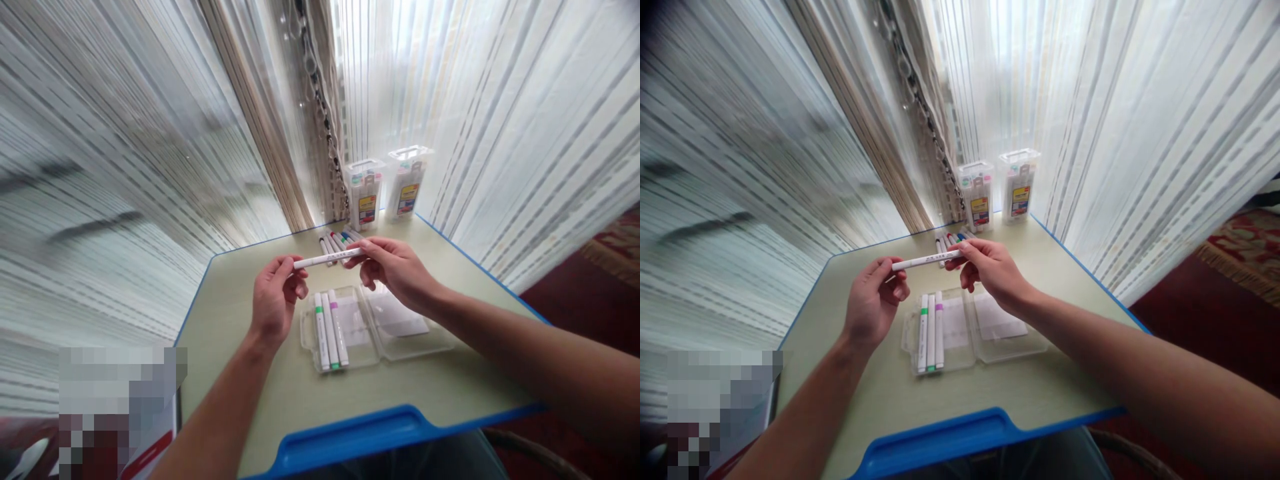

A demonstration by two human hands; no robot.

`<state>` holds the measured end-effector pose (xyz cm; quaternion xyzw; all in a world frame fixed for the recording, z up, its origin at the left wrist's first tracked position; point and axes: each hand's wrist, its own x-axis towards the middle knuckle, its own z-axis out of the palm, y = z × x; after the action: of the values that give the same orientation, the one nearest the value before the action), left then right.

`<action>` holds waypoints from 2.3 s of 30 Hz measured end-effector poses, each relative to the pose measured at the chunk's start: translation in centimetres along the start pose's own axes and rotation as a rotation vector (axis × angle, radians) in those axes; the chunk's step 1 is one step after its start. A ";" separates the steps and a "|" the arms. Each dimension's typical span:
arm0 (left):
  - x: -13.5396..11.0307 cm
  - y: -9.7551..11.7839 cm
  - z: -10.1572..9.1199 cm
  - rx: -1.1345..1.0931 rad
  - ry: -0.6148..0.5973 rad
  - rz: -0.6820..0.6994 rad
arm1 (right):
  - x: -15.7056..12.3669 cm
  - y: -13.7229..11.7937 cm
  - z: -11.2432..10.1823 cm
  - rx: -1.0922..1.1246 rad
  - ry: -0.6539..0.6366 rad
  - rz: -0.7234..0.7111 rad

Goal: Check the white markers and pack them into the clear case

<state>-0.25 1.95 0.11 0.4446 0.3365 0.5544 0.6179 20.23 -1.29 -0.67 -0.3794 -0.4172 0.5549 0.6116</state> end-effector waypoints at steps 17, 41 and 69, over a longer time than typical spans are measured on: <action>0.1 -0.2 -0.1 0.057 -0.015 -0.020 | -0.2 -0.1 0.1 -0.027 -0.011 -0.056; -0.7 -0.7 0.2 0.345 -0.131 -0.046 | -0.8 0.3 0.6 -0.356 -0.133 -0.023; -2.1 -1.8 0.5 1.071 -0.554 0.252 | -1.2 1.0 0.4 -0.712 -0.229 -0.228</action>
<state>0.62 -0.20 -1.54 0.8570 0.3400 0.2409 0.3030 19.46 -2.39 -1.61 -0.4546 -0.6887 0.3426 0.4490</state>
